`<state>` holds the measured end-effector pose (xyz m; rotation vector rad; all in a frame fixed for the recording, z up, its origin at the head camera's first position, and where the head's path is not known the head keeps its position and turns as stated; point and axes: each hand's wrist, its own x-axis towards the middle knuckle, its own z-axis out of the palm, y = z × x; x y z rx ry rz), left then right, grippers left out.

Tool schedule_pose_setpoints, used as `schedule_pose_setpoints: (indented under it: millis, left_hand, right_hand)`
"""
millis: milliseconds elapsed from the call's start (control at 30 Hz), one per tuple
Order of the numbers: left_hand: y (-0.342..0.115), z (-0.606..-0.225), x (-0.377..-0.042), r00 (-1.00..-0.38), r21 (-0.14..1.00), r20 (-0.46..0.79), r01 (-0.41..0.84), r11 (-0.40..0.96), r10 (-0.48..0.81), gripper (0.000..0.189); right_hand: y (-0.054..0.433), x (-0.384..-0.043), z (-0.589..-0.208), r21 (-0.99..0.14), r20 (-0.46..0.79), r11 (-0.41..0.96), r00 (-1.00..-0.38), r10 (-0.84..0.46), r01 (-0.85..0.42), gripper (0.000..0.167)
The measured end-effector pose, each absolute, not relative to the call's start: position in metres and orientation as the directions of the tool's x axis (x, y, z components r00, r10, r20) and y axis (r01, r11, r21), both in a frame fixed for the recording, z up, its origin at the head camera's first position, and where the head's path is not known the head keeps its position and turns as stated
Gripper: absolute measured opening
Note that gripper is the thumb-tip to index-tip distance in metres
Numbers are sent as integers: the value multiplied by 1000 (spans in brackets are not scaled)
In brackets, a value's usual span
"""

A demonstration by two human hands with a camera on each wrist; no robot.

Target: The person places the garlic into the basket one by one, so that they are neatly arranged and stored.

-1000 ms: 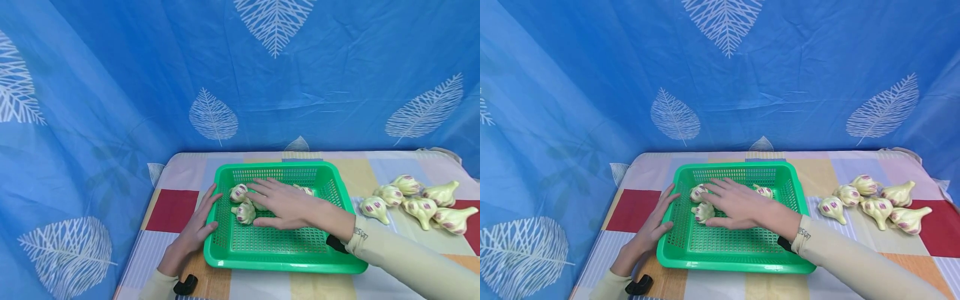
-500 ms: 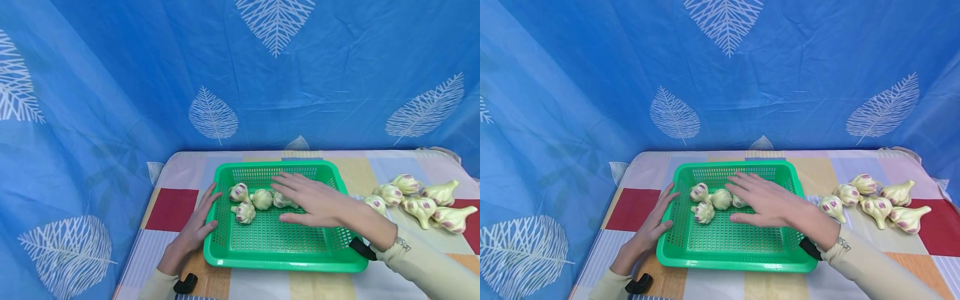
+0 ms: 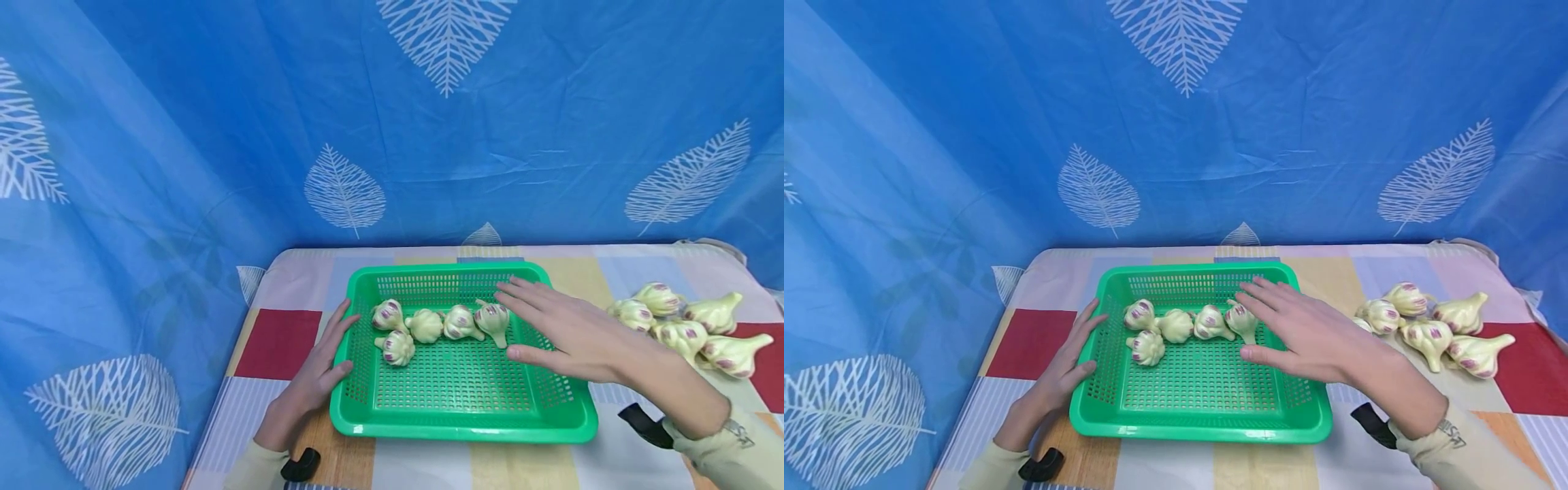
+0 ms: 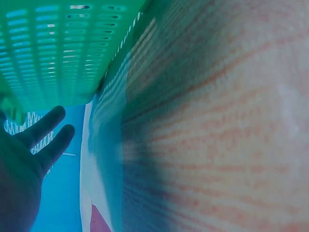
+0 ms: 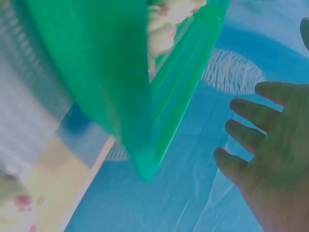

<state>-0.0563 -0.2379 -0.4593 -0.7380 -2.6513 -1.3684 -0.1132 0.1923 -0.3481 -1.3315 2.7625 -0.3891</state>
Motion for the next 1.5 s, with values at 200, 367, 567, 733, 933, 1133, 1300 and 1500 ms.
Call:
schedule_pose_setpoints:
  millis: [200, 367, 567, 733, 933, 1133, 1300, 1500]
  left_hand:
    - [-238, -460, -55, -879, 752, 261, 444, 487, 398, 73]
    - [-240, -459, -53, -884, 749, 247, 433, 501, 396, 73]
    - [-241, -458, -53, -887, 750, 238, 427, 506, 396, 74]
    - [-241, -458, -54, -886, 742, 242, 432, 513, 396, 75]
    - [-241, -457, -55, -886, 745, 242, 431, 510, 395, 75]
    - [-242, -458, -55, -885, 738, 244, 435, 516, 398, 75]
    - [-241, -458, -56, -884, 741, 247, 436, 510, 397, 75]
    - [-240, -458, -57, -886, 744, 248, 433, 509, 392, 74]
  right_hand:
    - [229, -98, -357, -284, 59, 679, -719, -692, -677, 80]
    - [260, -86, -369, -331, 23, 740, -789, -614, -585, 83]
    - [292, -73, -390, -354, -2, 805, -861, -509, -475, 82]
    - [315, -62, -408, -371, -14, 851, -914, -406, -372, 89]
    - [333, -50, -433, -428, -42, 851, -935, -353, -302, 92]
    - [341, -43, -455, -404, -263, 904, -929, -260, -139, 94]
    - [344, -40, -464, -413, -355, 910, -917, -179, -18, 95]
    - [348, -39, -472, -530, -416, 838, -901, -125, 129, 97]
